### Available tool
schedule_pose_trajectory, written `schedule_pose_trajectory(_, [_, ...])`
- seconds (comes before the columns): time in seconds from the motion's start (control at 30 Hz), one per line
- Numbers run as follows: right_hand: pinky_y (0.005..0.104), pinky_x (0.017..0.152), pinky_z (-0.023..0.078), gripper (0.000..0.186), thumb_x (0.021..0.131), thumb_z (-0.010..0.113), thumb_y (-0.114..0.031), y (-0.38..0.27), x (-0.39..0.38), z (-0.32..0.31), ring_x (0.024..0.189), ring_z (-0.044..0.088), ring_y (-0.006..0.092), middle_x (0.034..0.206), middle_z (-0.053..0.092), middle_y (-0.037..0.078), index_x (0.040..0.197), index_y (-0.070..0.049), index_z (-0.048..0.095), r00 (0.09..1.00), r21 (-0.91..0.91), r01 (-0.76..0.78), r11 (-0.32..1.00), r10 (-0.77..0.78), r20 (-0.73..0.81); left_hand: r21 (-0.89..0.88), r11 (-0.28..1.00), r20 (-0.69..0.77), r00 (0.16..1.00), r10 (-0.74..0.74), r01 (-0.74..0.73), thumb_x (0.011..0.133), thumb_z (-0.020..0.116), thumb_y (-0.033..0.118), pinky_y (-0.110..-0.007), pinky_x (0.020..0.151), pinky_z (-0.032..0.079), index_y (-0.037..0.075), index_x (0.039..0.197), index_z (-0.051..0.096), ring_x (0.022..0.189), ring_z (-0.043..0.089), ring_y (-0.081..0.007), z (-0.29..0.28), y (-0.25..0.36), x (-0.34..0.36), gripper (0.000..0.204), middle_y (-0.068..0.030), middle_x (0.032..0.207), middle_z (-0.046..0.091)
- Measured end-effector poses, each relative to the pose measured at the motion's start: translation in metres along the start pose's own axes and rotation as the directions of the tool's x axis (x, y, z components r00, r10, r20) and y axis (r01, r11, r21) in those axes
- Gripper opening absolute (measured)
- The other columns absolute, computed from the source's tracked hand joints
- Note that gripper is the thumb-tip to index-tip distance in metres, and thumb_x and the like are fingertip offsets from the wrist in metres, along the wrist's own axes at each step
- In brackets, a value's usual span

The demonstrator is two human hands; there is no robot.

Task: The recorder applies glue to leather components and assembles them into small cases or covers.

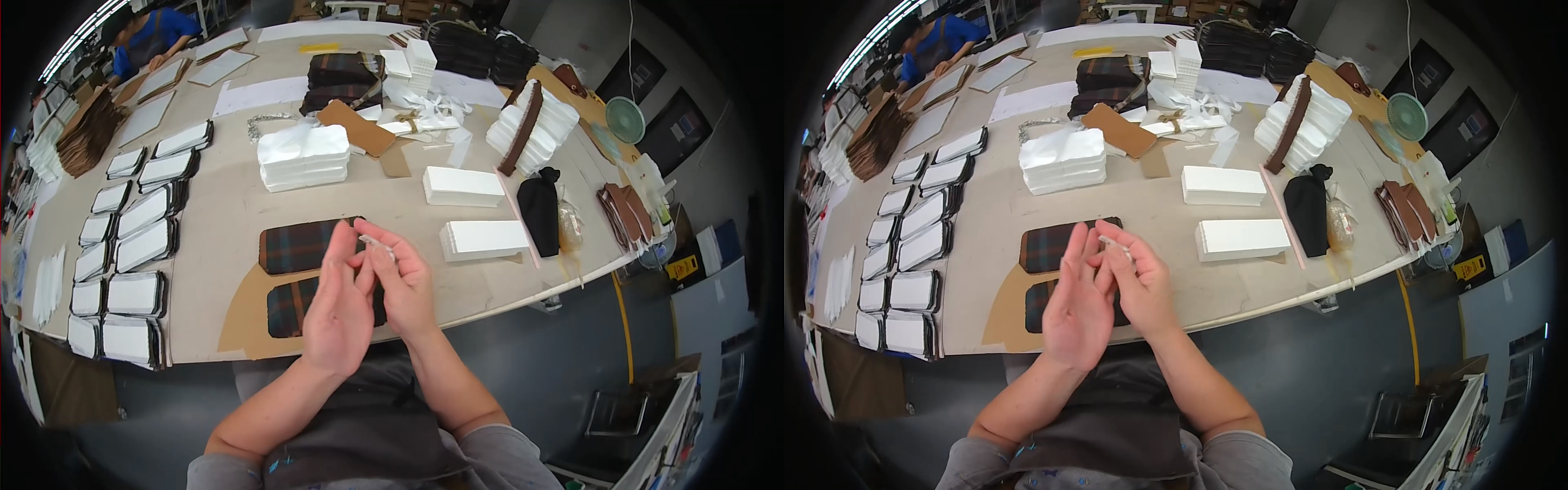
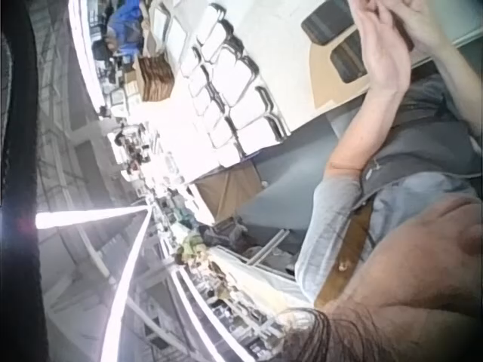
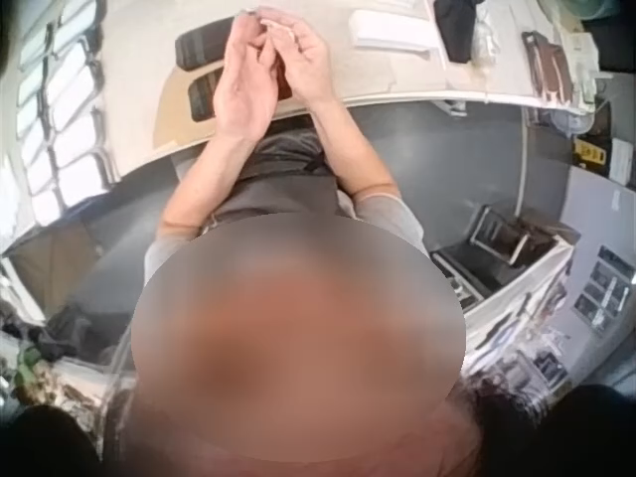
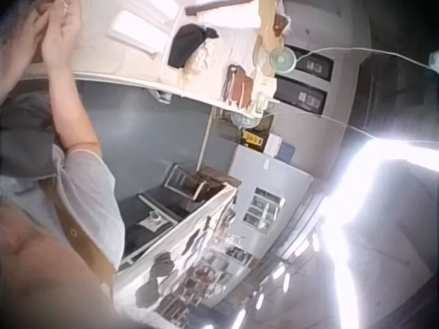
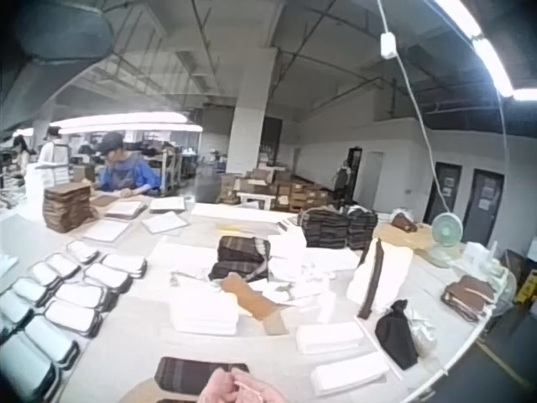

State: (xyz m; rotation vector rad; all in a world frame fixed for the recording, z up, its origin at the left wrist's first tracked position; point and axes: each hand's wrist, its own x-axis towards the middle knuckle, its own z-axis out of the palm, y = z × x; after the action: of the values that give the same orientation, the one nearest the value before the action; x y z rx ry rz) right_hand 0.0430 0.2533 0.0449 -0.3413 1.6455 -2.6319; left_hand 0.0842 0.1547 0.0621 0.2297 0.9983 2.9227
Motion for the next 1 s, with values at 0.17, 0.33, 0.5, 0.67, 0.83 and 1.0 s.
schedule_pose_trajectory(0.17, [0.0267,0.084,0.053,0.028,0.101,0.054,-0.01,0.007,-0.002,-0.024,0.104,0.063,0.0147,0.145,0.048,0.021,0.124,0.004,0.064,0.976,-0.173,0.139,0.975,-0.105,0.192,-0.072,0.997,-0.057,0.998,-0.016,0.012,0.108,0.03,0.04,-0.04,0.119,0.018,0.012,0.159,0.014,0.147,0.023,-0.0262,-0.002,0.003,0.003,0.06,-0.0073,0.162,0.016])
schedule_pose_trajectory(0.33, [0.0291,0.089,0.052,0.028,0.1,0.055,-0.006,-0.006,-0.004,-0.019,0.117,0.06,0.0197,0.153,0.041,0.019,0.124,0.003,0.065,0.975,-0.018,-0.001,1.0,0.005,0.224,-0.099,0.995,-0.046,0.998,-0.039,0.034,0.108,0.031,0.04,-0.04,0.118,0.018,0.012,0.159,0.014,0.147,0.023,-0.0251,-0.005,0.005,0.0,0.06,-0.0079,0.161,0.019])
schedule_pose_trajectory(0.5, [0.0223,0.074,0.052,0.027,0.099,0.056,-0.007,0.0,0.002,-0.015,0.089,0.063,0.0092,0.123,0.066,0.012,0.123,0.001,0.067,0.995,-0.121,0.003,0.993,0.009,0.1,0.055,0.998,0.05,0.998,-0.03,0.027,0.107,0.033,0.04,-0.041,0.12,0.013,0.015,0.16,-0.001,0.149,0.017,-0.0274,0.001,-0.006,-0.002,0.068,-0.0101,0.162,0.011])
schedule_pose_trajectory(0.67, [0.0188,0.059,0.047,0.027,0.1,0.056,-0.012,0.001,0.012,-0.009,0.067,0.056,0.0036,0.097,0.072,0.006,0.121,0.002,0.066,0.999,-0.118,-0.039,0.992,0.036,-0.026,0.13,0.991,0.15,0.987,-0.061,0.042,0.107,0.033,0.039,-0.043,0.121,0.009,0.014,0.159,-0.006,0.152,0.009,-0.0308,0.004,-0.003,-0.005,0.069,-0.0146,0.165,-0.002])
schedule_pose_trajectory(0.83, [0.0223,0.058,0.049,0.029,0.101,0.056,-0.021,-0.023,0.056,-0.024,0.063,0.06,0.0095,0.091,0.072,0.009,0.117,0.002,0.063,0.998,-0.36,-0.036,0.932,0.012,-0.068,-0.011,0.998,0.132,0.99,-0.052,0.054,0.108,0.031,0.039,-0.044,0.122,0.012,0.012,0.159,0.004,0.15,0.022,-0.0325,-0.003,0.016,0.002,0.064,-0.0166,0.164,0.008])
schedule_pose_trajectory(1.0, [0.0339,0.072,0.054,0.032,0.096,0.061,-0.018,-0.007,0.106,-0.07,0.073,0.066,0.0269,0.096,0.073,0.012,0.122,0.0,0.062,0.841,-0.938,0.345,0.029,-0.454,0.295,-0.226,0.968,0.038,0.994,-0.105,0.111,0.108,0.029,0.041,-0.045,0.122,0.022,0.005,0.154,0.021,0.149,0.024,-0.0314,-0.012,0.028,0.006,0.06,-0.0181,0.16,0.023])
